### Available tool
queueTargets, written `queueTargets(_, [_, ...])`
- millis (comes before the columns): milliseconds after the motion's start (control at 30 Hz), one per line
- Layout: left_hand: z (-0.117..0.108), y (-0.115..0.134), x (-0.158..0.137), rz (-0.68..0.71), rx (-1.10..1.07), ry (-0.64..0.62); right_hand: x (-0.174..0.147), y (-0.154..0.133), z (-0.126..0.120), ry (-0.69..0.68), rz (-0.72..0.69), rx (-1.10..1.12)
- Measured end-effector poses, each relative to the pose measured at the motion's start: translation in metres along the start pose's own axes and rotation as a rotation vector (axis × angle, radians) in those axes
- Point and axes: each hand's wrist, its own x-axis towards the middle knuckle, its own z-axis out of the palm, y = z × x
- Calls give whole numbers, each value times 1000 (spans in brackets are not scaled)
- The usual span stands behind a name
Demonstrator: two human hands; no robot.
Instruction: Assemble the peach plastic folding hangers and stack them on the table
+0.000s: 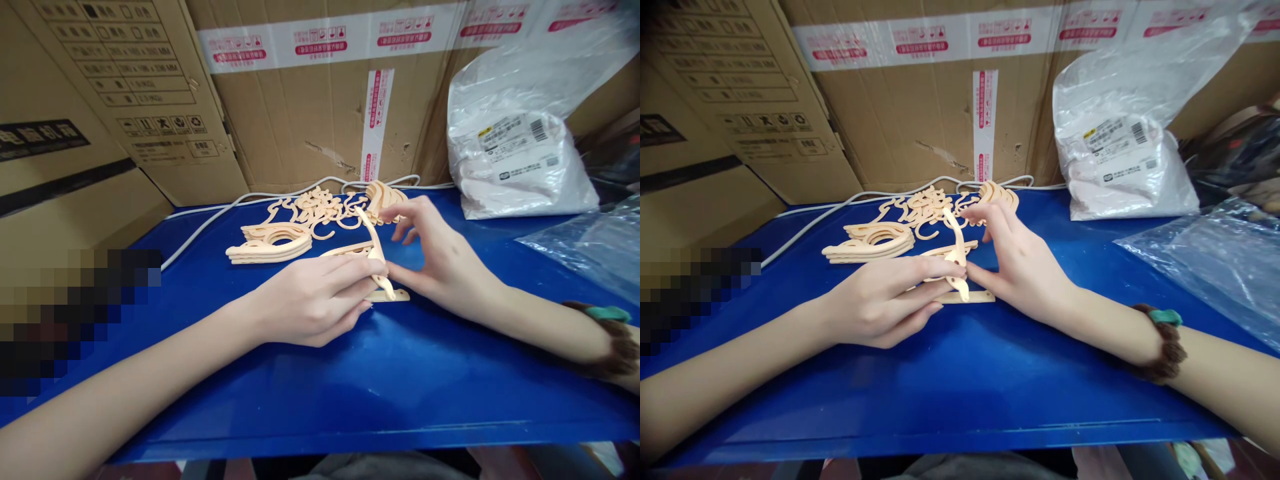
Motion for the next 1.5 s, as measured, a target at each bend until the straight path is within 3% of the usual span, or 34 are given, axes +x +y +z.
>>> queueTargets(200, [0, 3, -1, 40, 60, 42, 1, -6, -9, -86, -373, -213])
queueTargets(267, [0, 3, 0, 51, 85, 65, 1, -7, -10, -82, -437, -245])
queueTargets(500, [-4, -6, -3, 17, 247, 44, 0, -7, -7, -44, -323, -151])
queueTargets(633, [-10, -11, -4, 9, 339, -39, 1, -4, -6, 3, -283, -129])
queueTargets(733, [-20, -19, -3, -129, 298, -100, 1, -1, -7, 48, -236, -112])
queueTargets(800, [-30, -30, -5, -291, 216, -167, 1, 0, -8, 14, -211, -80])
queueTargets(933, [-52, -61, -26, -735, 113, -403, -1, -1, -7, -82, -206, -28])
queueTargets(1000, [-62, -75, -45, -858, 49, -538, -1, -2, -7, -109, -212, -25])
queueTargets(1200, [-72, -100, -82, -942, -87, -635, 0, -2, -6, -111, -224, -31])
queueTargets(1500, [-72, -105, -84, -939, -64, -664, 0, -2, -7, -128, -216, -48])
